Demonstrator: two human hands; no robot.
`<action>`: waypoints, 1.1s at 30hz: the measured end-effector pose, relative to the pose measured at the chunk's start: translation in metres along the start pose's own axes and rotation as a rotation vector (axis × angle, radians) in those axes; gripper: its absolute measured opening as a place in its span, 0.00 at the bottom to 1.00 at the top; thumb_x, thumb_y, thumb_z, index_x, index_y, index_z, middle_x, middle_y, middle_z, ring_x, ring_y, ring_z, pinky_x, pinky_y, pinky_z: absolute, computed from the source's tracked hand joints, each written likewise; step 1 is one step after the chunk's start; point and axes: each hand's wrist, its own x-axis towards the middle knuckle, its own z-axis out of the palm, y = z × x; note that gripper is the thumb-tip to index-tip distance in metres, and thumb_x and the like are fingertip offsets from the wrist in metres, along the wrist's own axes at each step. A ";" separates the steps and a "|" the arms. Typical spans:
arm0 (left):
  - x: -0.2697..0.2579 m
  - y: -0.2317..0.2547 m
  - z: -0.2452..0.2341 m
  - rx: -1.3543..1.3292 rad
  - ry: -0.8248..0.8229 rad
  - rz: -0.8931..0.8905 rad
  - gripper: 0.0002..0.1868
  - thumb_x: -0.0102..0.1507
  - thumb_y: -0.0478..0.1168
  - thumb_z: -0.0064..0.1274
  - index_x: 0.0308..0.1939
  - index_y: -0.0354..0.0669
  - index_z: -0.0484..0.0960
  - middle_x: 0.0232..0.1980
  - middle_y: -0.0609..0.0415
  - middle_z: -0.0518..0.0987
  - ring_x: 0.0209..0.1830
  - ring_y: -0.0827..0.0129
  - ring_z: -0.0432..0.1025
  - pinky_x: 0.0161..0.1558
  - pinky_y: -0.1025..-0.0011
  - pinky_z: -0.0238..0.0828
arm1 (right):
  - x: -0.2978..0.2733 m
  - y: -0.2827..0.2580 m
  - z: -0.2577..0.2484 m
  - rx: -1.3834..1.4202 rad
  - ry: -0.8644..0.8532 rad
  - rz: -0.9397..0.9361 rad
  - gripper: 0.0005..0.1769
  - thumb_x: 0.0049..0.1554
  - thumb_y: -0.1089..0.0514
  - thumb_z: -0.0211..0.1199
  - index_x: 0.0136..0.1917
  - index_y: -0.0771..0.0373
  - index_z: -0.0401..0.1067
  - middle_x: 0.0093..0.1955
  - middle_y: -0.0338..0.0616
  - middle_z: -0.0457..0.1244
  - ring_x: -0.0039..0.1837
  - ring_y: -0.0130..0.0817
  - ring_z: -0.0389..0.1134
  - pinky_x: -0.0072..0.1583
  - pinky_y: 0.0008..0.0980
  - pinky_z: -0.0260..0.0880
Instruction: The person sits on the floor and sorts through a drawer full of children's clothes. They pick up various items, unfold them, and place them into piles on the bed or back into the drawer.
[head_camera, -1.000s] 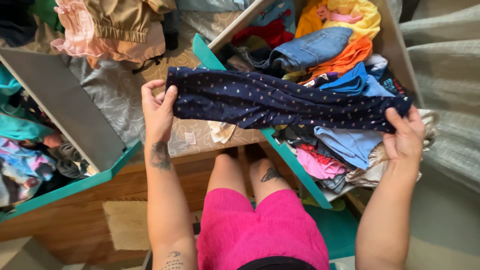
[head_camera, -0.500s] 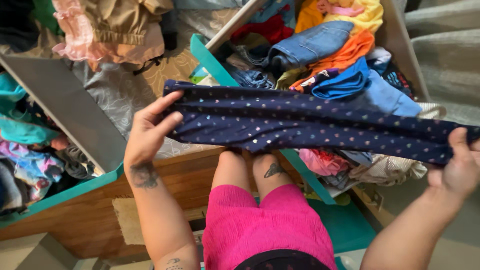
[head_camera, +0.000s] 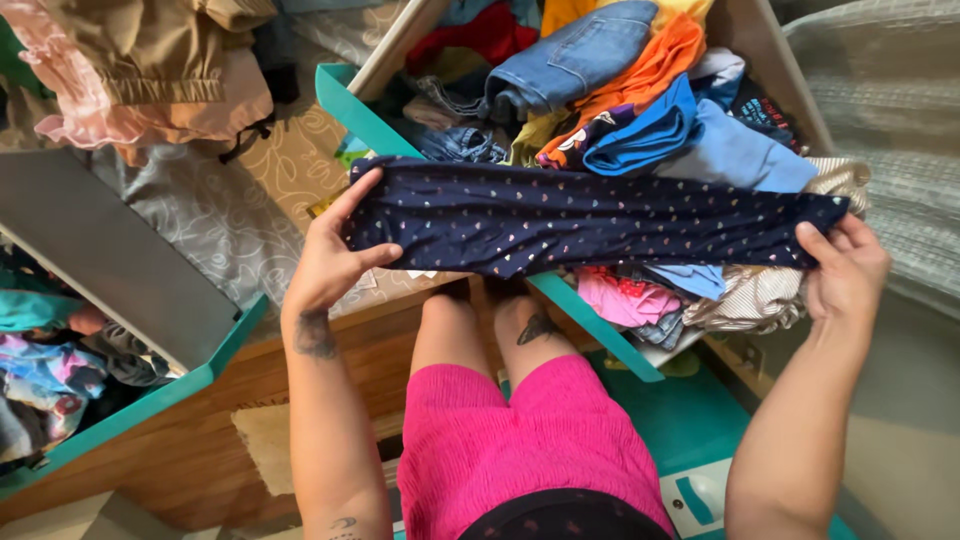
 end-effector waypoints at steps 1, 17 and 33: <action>-0.003 0.000 0.000 -0.006 0.000 0.023 0.48 0.50 0.20 0.63 0.74 0.43 0.67 0.66 0.54 0.74 0.53 0.75 0.72 0.52 0.74 0.76 | -0.004 -0.003 0.001 -0.035 0.014 -0.026 0.24 0.56 0.76 0.70 0.65 0.71 0.69 0.60 0.48 0.70 0.60 0.33 0.73 0.66 0.31 0.76; -0.017 -0.015 -0.005 -0.294 0.083 0.109 0.47 0.56 0.20 0.59 0.77 0.44 0.58 0.61 0.48 0.78 0.56 0.69 0.76 0.55 0.69 0.77 | -0.129 -0.051 0.192 -0.274 -0.182 -0.274 0.17 0.65 0.68 0.68 0.66 0.69 0.71 0.59 0.46 0.67 0.58 0.28 0.70 0.61 0.26 0.73; -0.038 0.017 0.044 -0.327 0.246 0.167 0.30 0.60 0.28 0.60 0.68 0.36 0.75 0.58 0.51 0.80 0.56 0.70 0.75 0.60 0.70 0.74 | -0.075 0.025 0.150 -0.379 -0.029 -0.064 0.28 0.55 0.65 0.78 0.65 0.67 0.69 0.43 0.35 0.62 0.43 0.18 0.59 0.46 0.18 0.57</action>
